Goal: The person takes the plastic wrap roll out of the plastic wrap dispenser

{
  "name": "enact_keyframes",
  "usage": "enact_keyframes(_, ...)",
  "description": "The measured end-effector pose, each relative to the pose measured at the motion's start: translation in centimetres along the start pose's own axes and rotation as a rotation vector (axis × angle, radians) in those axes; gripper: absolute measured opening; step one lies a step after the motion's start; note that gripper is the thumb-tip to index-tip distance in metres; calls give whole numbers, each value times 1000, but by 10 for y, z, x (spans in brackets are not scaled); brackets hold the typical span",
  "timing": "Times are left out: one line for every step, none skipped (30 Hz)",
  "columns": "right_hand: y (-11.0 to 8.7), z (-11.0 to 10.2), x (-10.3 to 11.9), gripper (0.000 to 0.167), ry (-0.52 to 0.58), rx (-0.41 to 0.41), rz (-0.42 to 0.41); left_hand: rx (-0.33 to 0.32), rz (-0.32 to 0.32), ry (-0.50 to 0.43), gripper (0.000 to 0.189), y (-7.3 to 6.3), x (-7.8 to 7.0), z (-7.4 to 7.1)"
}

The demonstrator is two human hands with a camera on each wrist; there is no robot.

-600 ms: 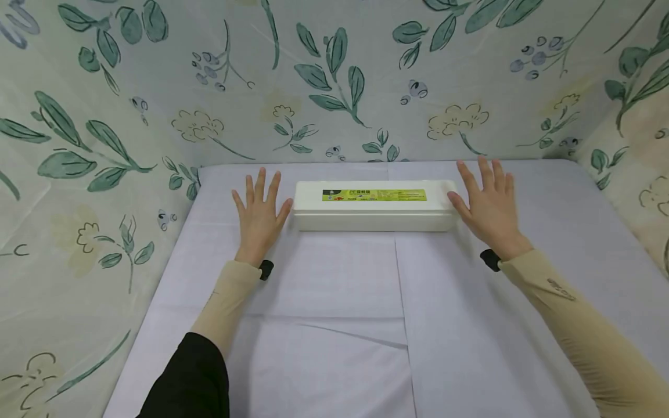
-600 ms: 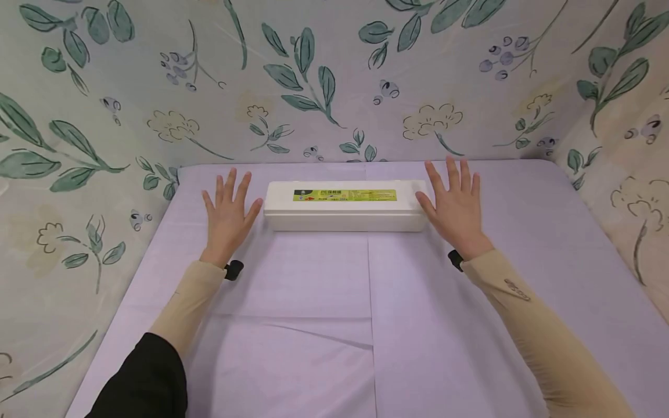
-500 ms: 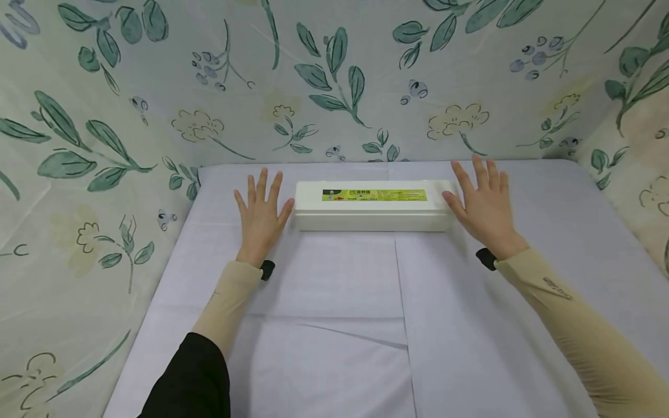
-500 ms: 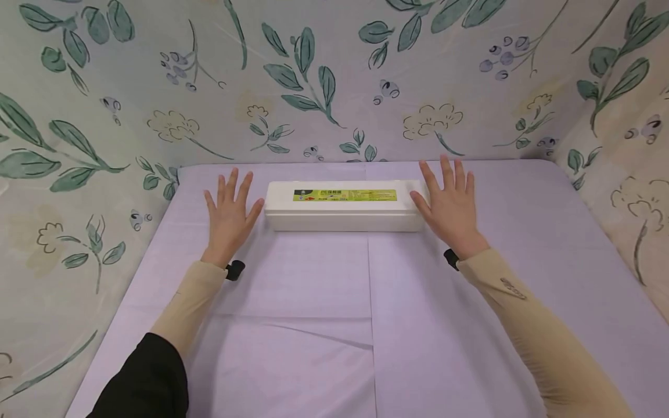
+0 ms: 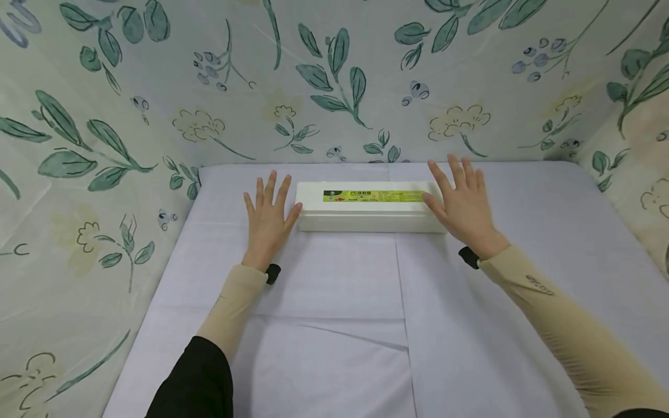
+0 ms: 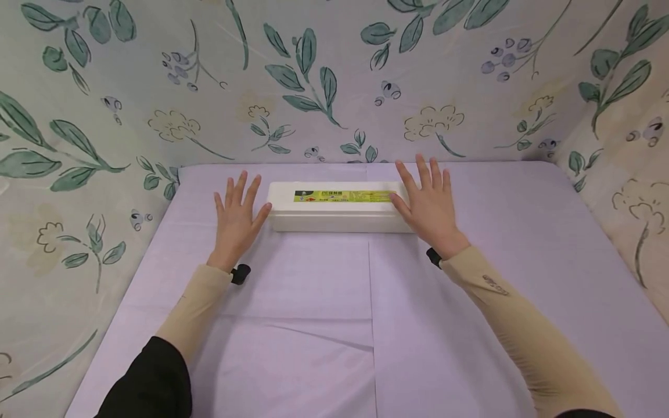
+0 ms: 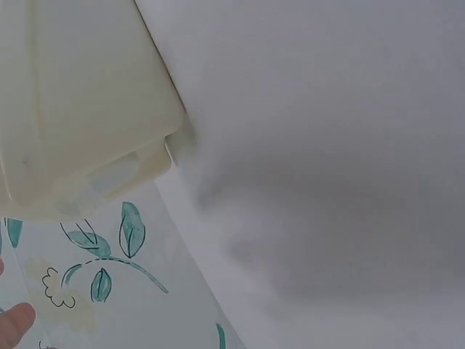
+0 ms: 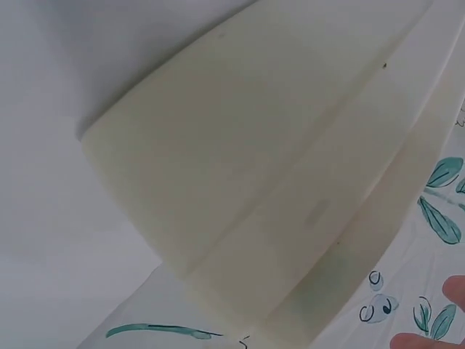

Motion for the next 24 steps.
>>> enact_keyframes(1,1,1,65,0,-2,-6,-3,4,-1,66,-1,-1,1)
enact_keyframes(2,2,3,65,2,-4,-11,-3,7,-4,66,-1,-1,1)
enact_keyframes(3,3,4,65,3,-7,-16,-3,9,-6,66,-2,-2,2)
enact_keyframes(4,4,5,64,5,-9,-21,-2,11,-9,66,-2,-3,2)
enact_keyframes(4,4,7,64,7,-11,-24,-1,13,-14,66,-2,-4,3)
enact_keyframes(5,5,8,64,10,-9,-28,-1,15,-15,65,-2,-5,3)
enact_keyframes(6,5,10,64,12,-8,-32,1,17,-15,65,-2,-5,4)
enact_keyframes(6,6,11,64,16,-6,-35,8,18,-20,65,-2,-7,4)
enact_keyframes(7,7,13,64,17,-5,-38,10,19,-22,65,-2,-8,4)
enact_keyframes(7,7,15,64,17,-5,-44,14,20,-23,66,-2,-9,5)
enact_keyframes(8,8,16,64,22,-5,-49,19,20,-22,66,-2,-11,5)
enact_keyframes(8,9,18,64,24,-5,-55,25,18,-22,66,-2,-12,6)
enact_keyframes(9,10,19,64,25,-4,-60,31,17,-22,66,-2,-13,6)
enact_keyframes(10,10,21,65,28,-3,-65,37,16,-22,67,-2,-14,7)
enact_keyframes(11,11,23,65,33,-2,-70,40,16,-21,67,-2,-15,8)
enact_keyframes(11,11,24,65,38,1,-74,45,15,-22,67,-3,-15,9)
enact_keyframes(12,12,26,65,44,4,-78,47,17,-25,68,-3,-16,10)
enact_keyframes(13,13,28,65,45,8,-81,48,19,-32,68,-3,-17,10)
enact_keyframes(14,13,30,66,52,12,-84,47,22,-40,68,-3,-17,11)
enact_keyframes(14,14,31,66,57,16,-88,45,26,-49,68,-4,-18,12)
enact_keyframes(15,14,33,66,59,19,-93,45,28,-63,68,-4,-18,13)
enact_keyframes(16,15,35,66,64,23,-98,45,29,-78,68,-4,-19,14)
enact_keyframes(17,16,37,66,67,25,-104,44,32,-89,68,-4,-19,15)
enact_keyframes(18,16,38,66,69,28,-110,44,33,-104,68,-5,-19,16)
Point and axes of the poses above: each hand's wrist, its own y-axis towards the middle knuckle, its own z-axis out of the palm, x = y × z, the point moved 1 cm from there along y, towards the middle knuckle, and after that the axes turned 5 degrees about -z, right-handed, at the moved point
